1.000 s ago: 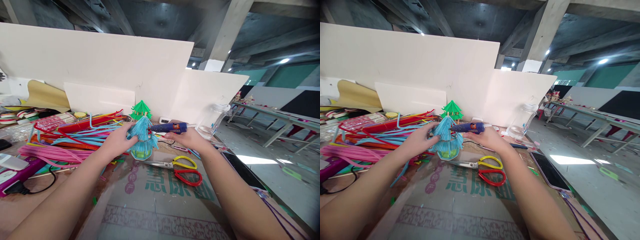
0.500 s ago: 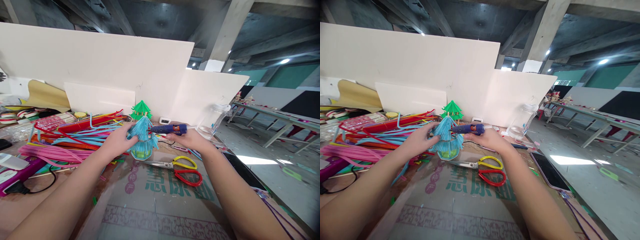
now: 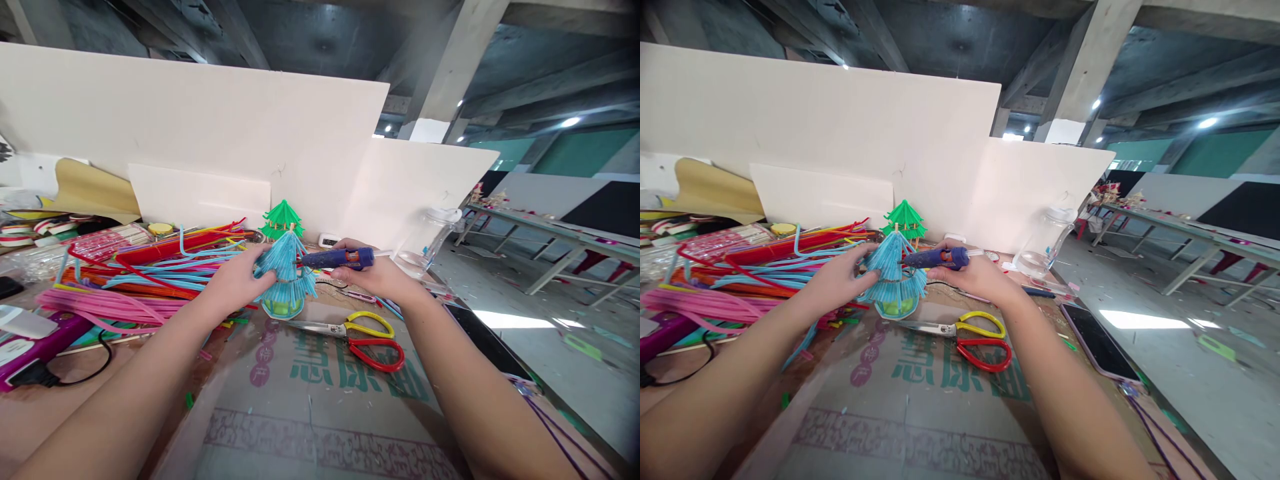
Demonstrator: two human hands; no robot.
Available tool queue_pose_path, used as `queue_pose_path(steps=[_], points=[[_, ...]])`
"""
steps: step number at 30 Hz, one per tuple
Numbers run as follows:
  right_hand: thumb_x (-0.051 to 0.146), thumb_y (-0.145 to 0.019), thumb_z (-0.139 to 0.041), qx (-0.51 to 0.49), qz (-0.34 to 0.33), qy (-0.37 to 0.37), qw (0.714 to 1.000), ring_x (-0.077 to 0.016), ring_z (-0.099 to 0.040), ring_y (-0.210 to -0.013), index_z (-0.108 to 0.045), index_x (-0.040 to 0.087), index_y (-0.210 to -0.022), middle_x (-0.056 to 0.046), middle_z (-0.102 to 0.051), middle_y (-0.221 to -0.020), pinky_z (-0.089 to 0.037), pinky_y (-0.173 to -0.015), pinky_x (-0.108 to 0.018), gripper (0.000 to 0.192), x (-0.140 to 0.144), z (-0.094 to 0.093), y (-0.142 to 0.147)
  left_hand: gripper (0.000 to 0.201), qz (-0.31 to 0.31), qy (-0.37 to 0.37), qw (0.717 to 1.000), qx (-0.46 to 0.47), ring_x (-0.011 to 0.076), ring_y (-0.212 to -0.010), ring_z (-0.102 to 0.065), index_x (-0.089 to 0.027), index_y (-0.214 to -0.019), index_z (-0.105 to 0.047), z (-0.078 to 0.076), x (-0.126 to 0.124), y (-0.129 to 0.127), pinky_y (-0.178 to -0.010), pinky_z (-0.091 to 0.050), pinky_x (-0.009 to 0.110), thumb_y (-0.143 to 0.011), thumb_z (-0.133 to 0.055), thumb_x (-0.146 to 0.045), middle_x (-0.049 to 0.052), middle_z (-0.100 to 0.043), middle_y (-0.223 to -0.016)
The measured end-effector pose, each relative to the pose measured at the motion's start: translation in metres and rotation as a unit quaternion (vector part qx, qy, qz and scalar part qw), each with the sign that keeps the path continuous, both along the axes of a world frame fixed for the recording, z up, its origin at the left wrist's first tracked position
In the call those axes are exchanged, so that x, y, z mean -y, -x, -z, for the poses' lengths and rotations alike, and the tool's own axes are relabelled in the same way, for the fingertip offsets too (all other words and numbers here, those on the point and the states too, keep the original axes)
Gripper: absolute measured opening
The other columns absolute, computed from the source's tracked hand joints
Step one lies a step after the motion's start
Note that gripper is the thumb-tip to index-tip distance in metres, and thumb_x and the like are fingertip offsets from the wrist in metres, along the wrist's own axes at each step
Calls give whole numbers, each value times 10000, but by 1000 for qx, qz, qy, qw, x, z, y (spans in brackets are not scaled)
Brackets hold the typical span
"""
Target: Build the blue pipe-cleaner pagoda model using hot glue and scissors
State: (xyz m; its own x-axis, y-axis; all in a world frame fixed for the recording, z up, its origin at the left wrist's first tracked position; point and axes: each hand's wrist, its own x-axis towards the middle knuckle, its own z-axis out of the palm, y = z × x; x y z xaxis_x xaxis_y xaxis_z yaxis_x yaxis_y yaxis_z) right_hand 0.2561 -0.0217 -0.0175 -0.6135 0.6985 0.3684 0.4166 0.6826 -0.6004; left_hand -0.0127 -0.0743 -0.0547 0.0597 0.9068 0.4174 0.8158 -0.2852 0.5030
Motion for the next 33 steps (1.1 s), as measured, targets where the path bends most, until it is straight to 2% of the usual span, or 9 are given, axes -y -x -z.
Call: queue_pose_path(steps=[11,18,22,29,33], points=[[494,-762,-727,-28,7,-11,1000,-148,-528,-698,-620,204,-1013,-2,-617,-814,-395,-614,-253,398,-2,1,3,536,13,-7,1000,-5,272,-1087,-626,-225,-1338,-509,1,-1,1,-872,-478,368,-826,-493,-385,45,-637,-1273],[522,-770,-711,2,24,1,1000,-143,-504,-685,-598,205,-1000,18,-580,-769,-374,-585,-247,407,0,0,2,561,7,-3,1000,-10,289,-1110,-617,-205,-1353,-495,0,0,0,-891,-475,390,-826,-495,-399,65,-634,-1277],[522,-763,-716,-13,26,-6,1000,-142,-497,-679,-595,207,-978,21,-572,-760,-373,-585,-251,400,-2,2,3,536,14,-6,1000,-5,278,-1091,-624,-222,-1343,-500,0,1,0,-883,-479,382,-833,-490,-388,52,-641,-1259],[532,-764,-710,-29,45,-12,998,-145,-488,-663,-571,222,-925,37,-541,-710,-365,-580,-262,376,-3,3,4,561,6,-2,1000,-14,299,-1189,-581,-191,-1348,-500,-1,1,-1,-977,-450,410,-829,-493,-403,92,-599,-1339],[542,-773,-697,-33,46,-10,998,-148,-491,-672,-561,220,-912,33,-544,-719,-368,-585,-263,376,-4,3,3,556,10,-3,1000,-10,292,-1167,-595,-196,-1349,-501,-1,2,-1,-975,-456,405,-832,-491,-401,85,-619,-1309]])
